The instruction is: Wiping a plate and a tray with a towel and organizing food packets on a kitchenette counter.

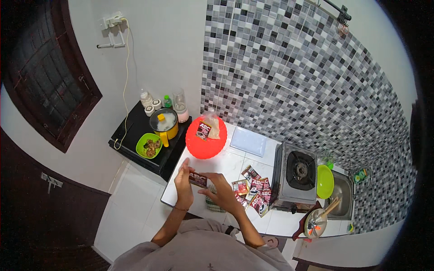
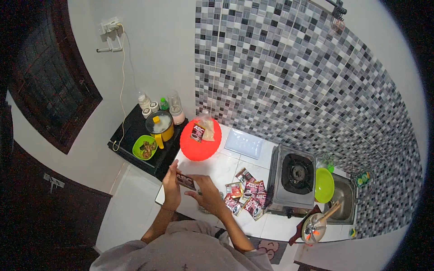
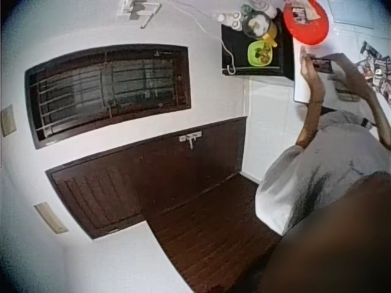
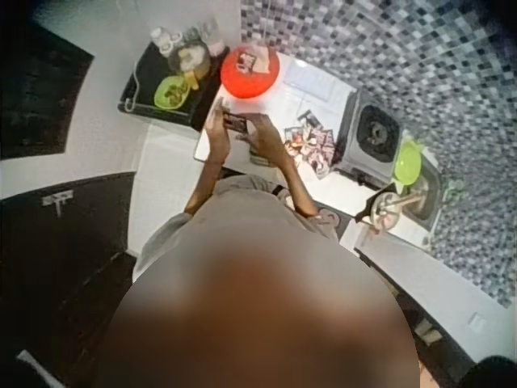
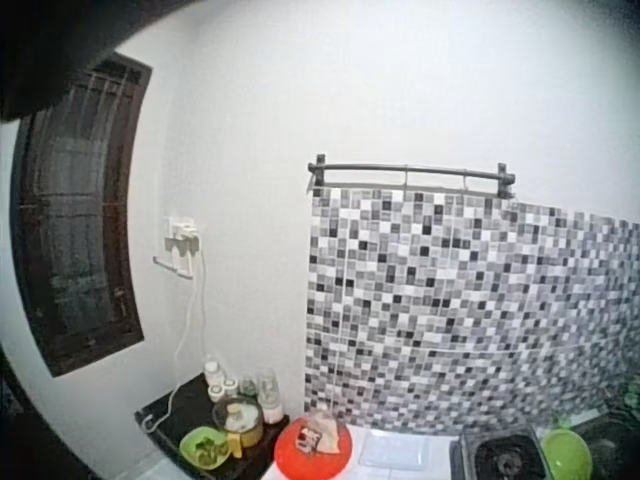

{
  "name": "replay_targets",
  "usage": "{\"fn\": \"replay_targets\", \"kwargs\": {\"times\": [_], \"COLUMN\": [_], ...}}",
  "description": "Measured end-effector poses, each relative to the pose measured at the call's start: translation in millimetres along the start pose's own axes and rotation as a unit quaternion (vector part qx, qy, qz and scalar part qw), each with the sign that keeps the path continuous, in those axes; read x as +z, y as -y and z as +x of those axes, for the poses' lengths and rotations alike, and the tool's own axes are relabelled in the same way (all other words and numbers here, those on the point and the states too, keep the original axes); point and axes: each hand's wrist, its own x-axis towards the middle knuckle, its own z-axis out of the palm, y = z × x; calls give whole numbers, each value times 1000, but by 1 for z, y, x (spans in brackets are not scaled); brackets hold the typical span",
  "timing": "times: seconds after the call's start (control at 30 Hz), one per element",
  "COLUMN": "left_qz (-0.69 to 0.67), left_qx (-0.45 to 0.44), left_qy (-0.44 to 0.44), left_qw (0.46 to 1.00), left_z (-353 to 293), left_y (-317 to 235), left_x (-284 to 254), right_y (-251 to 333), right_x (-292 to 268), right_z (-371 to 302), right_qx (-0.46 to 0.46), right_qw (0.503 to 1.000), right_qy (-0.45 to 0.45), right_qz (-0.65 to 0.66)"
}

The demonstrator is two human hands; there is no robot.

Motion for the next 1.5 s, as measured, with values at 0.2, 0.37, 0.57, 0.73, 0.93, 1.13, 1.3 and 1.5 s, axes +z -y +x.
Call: {"fn": "replay_targets", "kwargs": {"times": [0.2, 0.37, 0.57, 0.73, 0.93, 1.13, 1.3, 1.5], "left_qz": [43, 37, 29, 25, 11, 17, 27, 38], "left_qx": [-35, -72, -95, -98, -110, -112, -118, -117], "left_qy": [20, 28, -24, -57, -91, -79, -71, -56], "left_qw": [998, 996, 995, 993, 990, 990, 990, 991], "left_z": [19, 45, 60, 60, 58, 61, 62, 56], "left_y": [2, 6, 4, -2, 5, 1, 1, -2], "left_x": [-8, -48, -84, -100, -129, -125, -125, -126], "right_y": [-68, -179, -278, -337, -324, -317, -320, -326], "right_x": [27, 36, 41, 38, 38, 39, 44, 58], "right_z": [39, 104, 172, 188, 206, 208, 209, 206], "right_qx": [54, 131, 156, 169, 187, 175, 204, 213], "right_qw": [993, 972, 975, 971, 969, 967, 950, 939], "right_qy": [-103, -191, -160, -166, -163, -174, -201, -235], "right_qz": [-5, 37, 1, 25, -9, -58, -124, -136]}}
